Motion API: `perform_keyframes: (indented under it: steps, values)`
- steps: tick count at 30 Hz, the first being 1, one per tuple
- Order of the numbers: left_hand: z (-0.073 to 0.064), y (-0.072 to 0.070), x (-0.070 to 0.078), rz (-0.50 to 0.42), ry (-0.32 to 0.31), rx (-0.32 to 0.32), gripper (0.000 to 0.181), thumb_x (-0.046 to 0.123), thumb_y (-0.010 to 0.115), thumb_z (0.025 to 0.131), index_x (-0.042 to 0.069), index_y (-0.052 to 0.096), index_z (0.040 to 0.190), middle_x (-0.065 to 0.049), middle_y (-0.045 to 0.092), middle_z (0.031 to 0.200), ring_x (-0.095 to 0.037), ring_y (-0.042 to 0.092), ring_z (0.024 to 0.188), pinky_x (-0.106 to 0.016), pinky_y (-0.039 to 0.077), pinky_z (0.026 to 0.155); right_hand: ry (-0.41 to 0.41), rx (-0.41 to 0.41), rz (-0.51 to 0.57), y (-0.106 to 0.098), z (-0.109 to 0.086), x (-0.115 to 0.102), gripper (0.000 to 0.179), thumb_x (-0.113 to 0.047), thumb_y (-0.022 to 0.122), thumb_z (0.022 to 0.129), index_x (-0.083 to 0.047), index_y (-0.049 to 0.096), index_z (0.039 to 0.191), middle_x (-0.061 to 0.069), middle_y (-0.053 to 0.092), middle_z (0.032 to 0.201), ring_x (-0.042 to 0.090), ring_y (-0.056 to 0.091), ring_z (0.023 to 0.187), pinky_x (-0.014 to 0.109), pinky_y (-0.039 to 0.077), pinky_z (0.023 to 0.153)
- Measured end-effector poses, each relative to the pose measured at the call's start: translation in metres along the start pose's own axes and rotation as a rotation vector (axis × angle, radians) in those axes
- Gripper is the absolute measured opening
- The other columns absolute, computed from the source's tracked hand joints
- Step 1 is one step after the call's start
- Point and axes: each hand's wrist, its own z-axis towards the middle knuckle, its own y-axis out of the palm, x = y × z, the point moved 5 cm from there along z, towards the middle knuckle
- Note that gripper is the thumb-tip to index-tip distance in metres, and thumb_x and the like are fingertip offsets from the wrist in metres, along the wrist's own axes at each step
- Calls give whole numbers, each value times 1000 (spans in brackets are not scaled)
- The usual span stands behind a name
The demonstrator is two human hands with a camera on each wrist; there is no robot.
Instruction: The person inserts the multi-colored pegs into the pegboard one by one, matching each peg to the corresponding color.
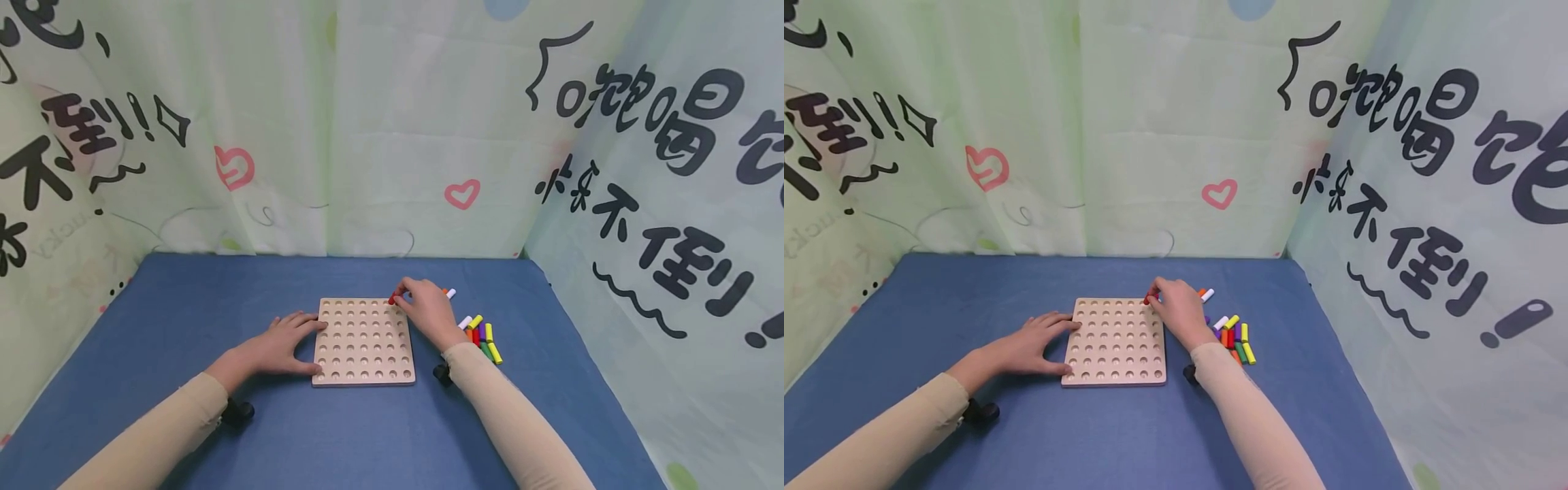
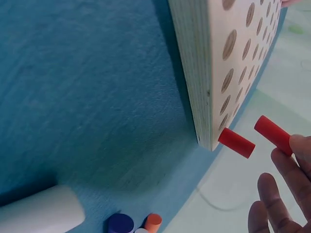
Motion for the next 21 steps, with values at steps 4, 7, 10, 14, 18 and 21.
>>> perform_keyframes:
  steps: [4, 7, 10, 14, 18, 21]
  values:
    - [0, 0, -1, 0, -1, 1, 92, 67, 74, 84, 17, 45, 156, -18, 37, 163, -49, 27, 153, -80, 19, 113, 9, -13, -2, 2, 6, 0, 5, -25, 73, 99, -21, 70, 97, -1, 74, 99, 21, 63, 89, 39, 55, 76]
    - [0, -1, 0, -2, 2, 0, 92, 67, 74, 85, 17, 45, 156, -18, 37, 163, -49, 27, 153, -80, 20, 113, 20, -17, -11, 3, 9, -1, 5, -24, 73, 99, -20, 70, 97, -1, 75, 101, 21, 61, 87, 38, 53, 73]
    - [-1, -2, 1, -2, 2, 1, 92, 66, 75, 85, 17, 45, 156, -18, 37, 163, -49, 27, 153, -80, 20, 113, 31, -23, -20, 4, 11, -1, 5, -24, 74, 98, -20, 71, 98, 0, 76, 104, 20, 59, 85, 36, 50, 69]
    - [0, -2, 1, 3, 5, 5, 91, 66, 75, 85, 16, 46, 156, -19, 38, 163, -50, 27, 152, -81, 21, 112, 49, -40, -33, 6, 13, -2, 5, -25, 73, 99, -20, 71, 98, 0, 76, 105, 20, 58, 85, 34, 48, 68]
    - [1, 0, 0, 1, 8, 5, 92, 67, 74, 85, 17, 45, 156, -19, 37, 163, -49, 27, 152, -81, 20, 112, 59, -54, -40, 9, 14, -2, 5, -26, 72, 99, -21, 71, 98, 0, 75, 103, 20, 57, 83, 32, 46, 63]
    - [1, 1, -1, -4, 8, 3, 92, 67, 74, 85, 17, 45, 156, -18, 37, 163, -49, 27, 153, -81, 20, 112, 58, -58, -43, 12, 14, -3, 5, -26, 72, 100, -22, 72, 98, -1, 75, 99, 18, 55, 80, 30, 44, 61]
